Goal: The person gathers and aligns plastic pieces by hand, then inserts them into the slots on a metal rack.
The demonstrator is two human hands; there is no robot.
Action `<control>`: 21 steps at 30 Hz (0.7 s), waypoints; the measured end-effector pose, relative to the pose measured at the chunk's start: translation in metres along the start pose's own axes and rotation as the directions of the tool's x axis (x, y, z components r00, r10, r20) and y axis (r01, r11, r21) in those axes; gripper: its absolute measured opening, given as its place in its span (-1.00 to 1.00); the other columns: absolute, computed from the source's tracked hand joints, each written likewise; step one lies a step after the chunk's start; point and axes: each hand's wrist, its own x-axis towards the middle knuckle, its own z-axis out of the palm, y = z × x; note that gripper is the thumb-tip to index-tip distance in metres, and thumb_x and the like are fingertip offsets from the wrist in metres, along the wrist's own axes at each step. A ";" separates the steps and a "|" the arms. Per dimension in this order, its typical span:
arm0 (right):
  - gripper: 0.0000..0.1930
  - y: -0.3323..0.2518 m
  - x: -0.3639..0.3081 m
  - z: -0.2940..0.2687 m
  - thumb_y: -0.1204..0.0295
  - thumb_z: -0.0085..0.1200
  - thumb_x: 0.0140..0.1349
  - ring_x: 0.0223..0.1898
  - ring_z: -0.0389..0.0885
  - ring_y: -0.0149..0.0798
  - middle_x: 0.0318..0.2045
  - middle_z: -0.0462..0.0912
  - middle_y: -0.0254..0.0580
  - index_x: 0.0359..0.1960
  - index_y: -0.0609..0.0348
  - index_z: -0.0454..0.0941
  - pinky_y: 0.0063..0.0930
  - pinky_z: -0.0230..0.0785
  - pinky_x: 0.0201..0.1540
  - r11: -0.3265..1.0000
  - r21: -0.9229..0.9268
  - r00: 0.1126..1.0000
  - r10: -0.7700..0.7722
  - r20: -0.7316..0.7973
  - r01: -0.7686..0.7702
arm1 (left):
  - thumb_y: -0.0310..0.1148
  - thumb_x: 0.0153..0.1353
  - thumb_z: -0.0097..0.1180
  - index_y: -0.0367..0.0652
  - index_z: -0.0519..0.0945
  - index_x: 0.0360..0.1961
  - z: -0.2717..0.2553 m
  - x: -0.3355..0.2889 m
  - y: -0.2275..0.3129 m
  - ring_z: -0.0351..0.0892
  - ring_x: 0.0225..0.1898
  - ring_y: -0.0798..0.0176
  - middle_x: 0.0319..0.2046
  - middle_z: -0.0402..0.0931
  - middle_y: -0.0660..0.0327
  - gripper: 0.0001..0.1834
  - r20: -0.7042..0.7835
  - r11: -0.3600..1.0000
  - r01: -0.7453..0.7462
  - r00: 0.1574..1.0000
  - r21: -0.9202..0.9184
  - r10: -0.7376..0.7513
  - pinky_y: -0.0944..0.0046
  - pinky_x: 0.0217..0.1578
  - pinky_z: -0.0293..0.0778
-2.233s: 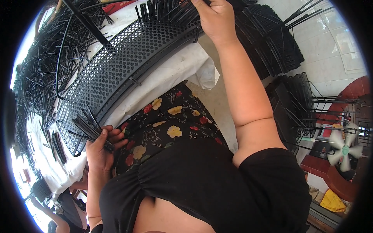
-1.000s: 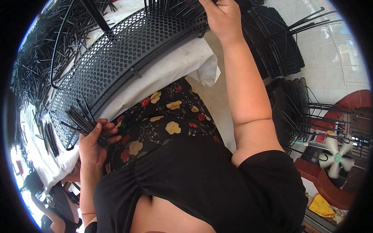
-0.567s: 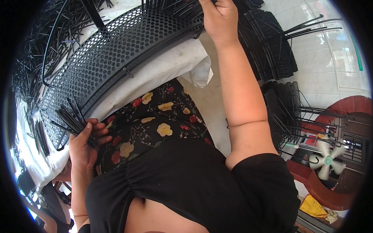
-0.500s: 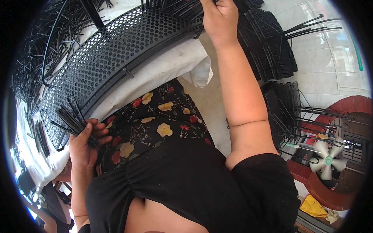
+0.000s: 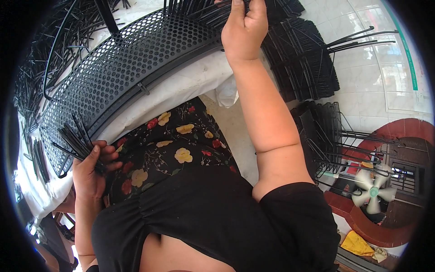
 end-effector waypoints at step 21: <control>-0.82 -0.027 0.014 0.010 0.58 -0.08 0.41 -0.20 0.64 -0.31 -0.27 0.67 -0.13 -0.04 0.33 0.52 -0.41 0.48 -0.04 0.710 -0.673 0.971 0.235 -0.049 -0.206 | -0.38 0.37 0.05 -0.32 0.52 -0.09 0.001 0.000 0.000 0.69 -0.28 0.07 -0.29 0.63 0.01 -0.78 0.039 1.000 -0.010 0.999 -0.020 0.011 -0.01 -0.25 0.68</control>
